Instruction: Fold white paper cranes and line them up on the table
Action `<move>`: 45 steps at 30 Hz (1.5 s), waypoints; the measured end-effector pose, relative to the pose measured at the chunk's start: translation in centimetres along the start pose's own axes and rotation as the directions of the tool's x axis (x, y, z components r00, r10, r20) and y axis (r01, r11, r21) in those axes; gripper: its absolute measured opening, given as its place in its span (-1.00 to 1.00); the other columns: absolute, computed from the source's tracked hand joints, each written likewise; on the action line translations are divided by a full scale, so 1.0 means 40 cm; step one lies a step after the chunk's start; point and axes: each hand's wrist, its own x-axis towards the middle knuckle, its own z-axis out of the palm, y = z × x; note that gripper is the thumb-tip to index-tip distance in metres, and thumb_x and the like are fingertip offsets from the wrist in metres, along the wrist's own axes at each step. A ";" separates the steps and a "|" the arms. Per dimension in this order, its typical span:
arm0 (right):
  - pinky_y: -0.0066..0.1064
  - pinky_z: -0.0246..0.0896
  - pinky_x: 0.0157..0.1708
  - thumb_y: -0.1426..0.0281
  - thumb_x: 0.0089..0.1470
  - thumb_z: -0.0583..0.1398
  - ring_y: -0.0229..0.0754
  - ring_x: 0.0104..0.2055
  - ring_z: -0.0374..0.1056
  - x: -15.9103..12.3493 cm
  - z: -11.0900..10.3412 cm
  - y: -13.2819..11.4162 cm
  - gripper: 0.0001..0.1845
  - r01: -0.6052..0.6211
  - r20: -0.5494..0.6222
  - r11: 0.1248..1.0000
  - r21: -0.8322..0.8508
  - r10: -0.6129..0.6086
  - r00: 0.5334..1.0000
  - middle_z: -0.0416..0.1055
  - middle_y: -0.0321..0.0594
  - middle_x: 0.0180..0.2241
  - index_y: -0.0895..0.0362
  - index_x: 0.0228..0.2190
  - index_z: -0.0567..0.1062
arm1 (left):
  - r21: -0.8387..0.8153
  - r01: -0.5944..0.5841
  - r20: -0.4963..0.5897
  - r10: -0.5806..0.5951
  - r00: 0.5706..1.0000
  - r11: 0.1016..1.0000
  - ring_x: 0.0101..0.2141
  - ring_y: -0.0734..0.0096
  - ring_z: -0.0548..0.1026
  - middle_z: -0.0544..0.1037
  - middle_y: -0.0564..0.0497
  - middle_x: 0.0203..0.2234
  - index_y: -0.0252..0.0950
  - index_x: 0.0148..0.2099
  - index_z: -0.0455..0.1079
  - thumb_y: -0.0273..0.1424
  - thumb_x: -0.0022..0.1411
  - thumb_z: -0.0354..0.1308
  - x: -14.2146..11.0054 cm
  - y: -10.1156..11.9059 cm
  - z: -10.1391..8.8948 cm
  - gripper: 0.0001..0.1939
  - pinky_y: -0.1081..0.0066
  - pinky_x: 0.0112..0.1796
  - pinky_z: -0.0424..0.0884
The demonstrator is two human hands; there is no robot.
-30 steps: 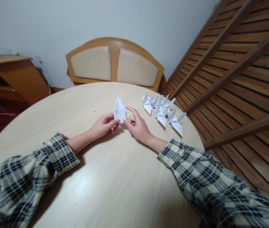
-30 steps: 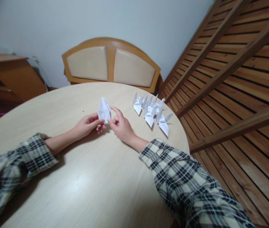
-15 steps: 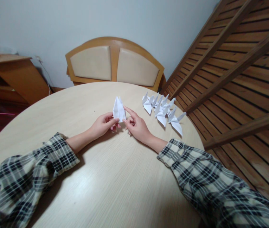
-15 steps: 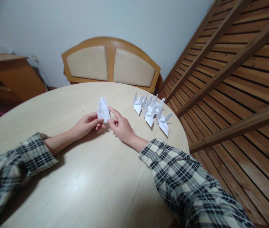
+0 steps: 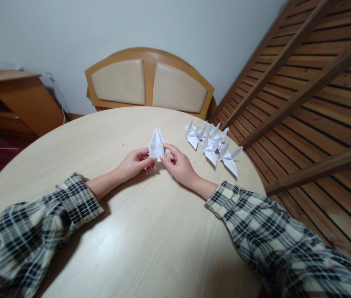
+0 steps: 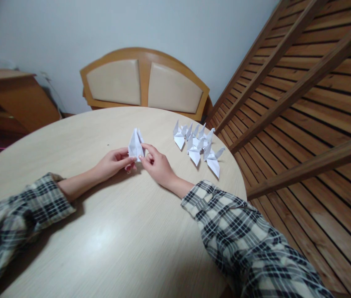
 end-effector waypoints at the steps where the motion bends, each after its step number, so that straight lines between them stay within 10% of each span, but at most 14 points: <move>1: -0.46 0.08 -0.53 0.36 0.14 0.15 -0.35 -0.60 0.09 0.001 0.000 0.000 -0.60 0.019 -0.016 1.000 -0.019 -0.019 1.000 0.07 -0.52 -0.64 0.15 0.02 0.35 | 0.001 0.002 0.004 -0.002 1.000 1.000 -0.58 0.54 0.40 0.52 0.02 -0.54 -0.38 -0.18 0.38 -0.29 0.23 0.17 -0.001 0.001 0.000 -0.77 0.50 -0.52 0.32; 16: -0.45 -0.01 -0.51 0.37 0.09 0.16 -0.33 -0.57 0.01 0.007 -0.001 0.002 -0.70 -0.029 -0.017 0.999 0.045 0.030 0.999 0.08 -0.46 -0.62 0.17 -0.12 0.46 | -0.028 -0.003 -0.005 0.003 1.000 1.000 -0.56 0.54 0.41 0.51 0.05 -0.53 -0.37 -0.16 0.40 -0.27 0.17 0.22 -0.002 0.009 0.002 -0.72 0.51 -0.49 0.34; 35: -0.35 0.30 -0.21 0.47 0.09 0.09 -0.22 -0.21 0.40 0.006 -0.006 0.000 -0.73 0.053 0.007 0.995 0.082 -0.054 0.999 0.54 -0.20 -0.22 0.10 -0.23 0.56 | -0.178 0.007 0.025 -0.002 1.000 0.984 -0.56 0.55 0.41 0.54 0.00 -0.49 -0.37 -0.22 0.41 -0.31 0.17 0.19 -0.006 0.017 -0.002 -0.79 0.52 -0.47 0.37; 45: -0.50 0.24 -0.57 0.46 0.11 0.09 -0.38 -0.58 0.29 0.000 -0.002 0.001 -0.76 -0.059 0.053 0.969 0.241 0.047 0.997 0.46 -0.31 -0.39 0.09 -0.24 0.53 | -0.285 0.042 0.028 -0.035 0.999 0.958 -0.57 0.54 0.40 0.50 0.02 -0.53 -0.36 -0.23 0.46 -0.37 0.15 0.21 -0.007 0.017 0.000 -0.83 0.53 -0.52 0.33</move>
